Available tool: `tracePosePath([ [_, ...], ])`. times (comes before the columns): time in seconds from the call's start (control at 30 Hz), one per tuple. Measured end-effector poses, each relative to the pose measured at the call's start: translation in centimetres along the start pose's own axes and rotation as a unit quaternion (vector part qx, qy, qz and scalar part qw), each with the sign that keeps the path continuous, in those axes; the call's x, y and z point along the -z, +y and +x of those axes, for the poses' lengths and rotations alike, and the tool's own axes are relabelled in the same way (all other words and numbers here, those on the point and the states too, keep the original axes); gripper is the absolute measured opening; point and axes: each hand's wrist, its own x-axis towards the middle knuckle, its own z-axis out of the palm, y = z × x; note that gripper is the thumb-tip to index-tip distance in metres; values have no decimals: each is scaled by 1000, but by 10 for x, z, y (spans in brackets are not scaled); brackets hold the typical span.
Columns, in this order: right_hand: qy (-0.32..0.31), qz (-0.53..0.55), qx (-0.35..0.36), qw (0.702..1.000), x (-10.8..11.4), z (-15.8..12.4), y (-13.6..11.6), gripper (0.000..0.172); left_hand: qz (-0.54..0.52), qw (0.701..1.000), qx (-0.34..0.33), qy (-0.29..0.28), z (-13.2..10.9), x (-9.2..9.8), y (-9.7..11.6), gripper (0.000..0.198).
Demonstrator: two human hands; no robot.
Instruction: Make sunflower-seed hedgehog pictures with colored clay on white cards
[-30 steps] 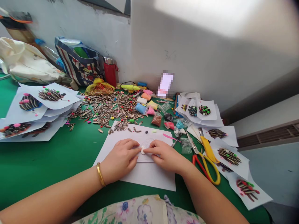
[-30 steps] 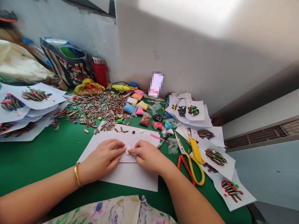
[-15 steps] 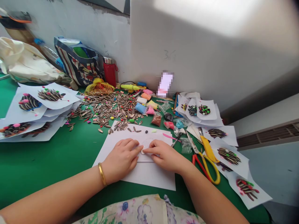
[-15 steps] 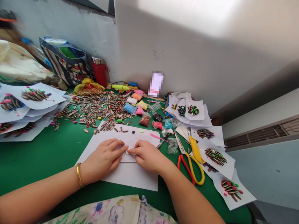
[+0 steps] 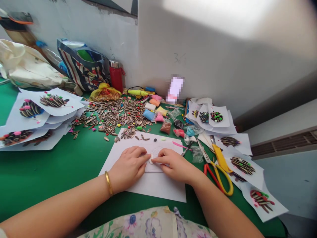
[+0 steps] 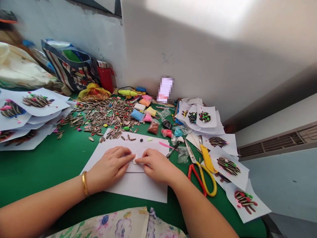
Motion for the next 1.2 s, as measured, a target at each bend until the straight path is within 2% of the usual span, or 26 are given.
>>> tracePosePath([
  [0.17, -1, 33, -8, 999, 3, 1, 0, 47, -1, 1000, -17, 1, 0, 1, 0, 34],
  [0.47, -22, -35, 0, 999, 2, -4, -11, 45, 5, 1000, -16, -2, 0, -1, -1, 33],
  [0.73, -43, -39, -13, 998, 6, -7, -7, 51, 10, 1000, -6, -23, 0, 0, -1, 34],
  [0.97, -62, -59, -24, 996, 3, -6, -14, 51, 12, 1000, -8, -12, 0, 0, 0, 33],
  [1.2, -51, -24, -37, 998, 3, -4, -9, 47, 15, 1000, -8, -12, 1, 0, 0, 32],
])
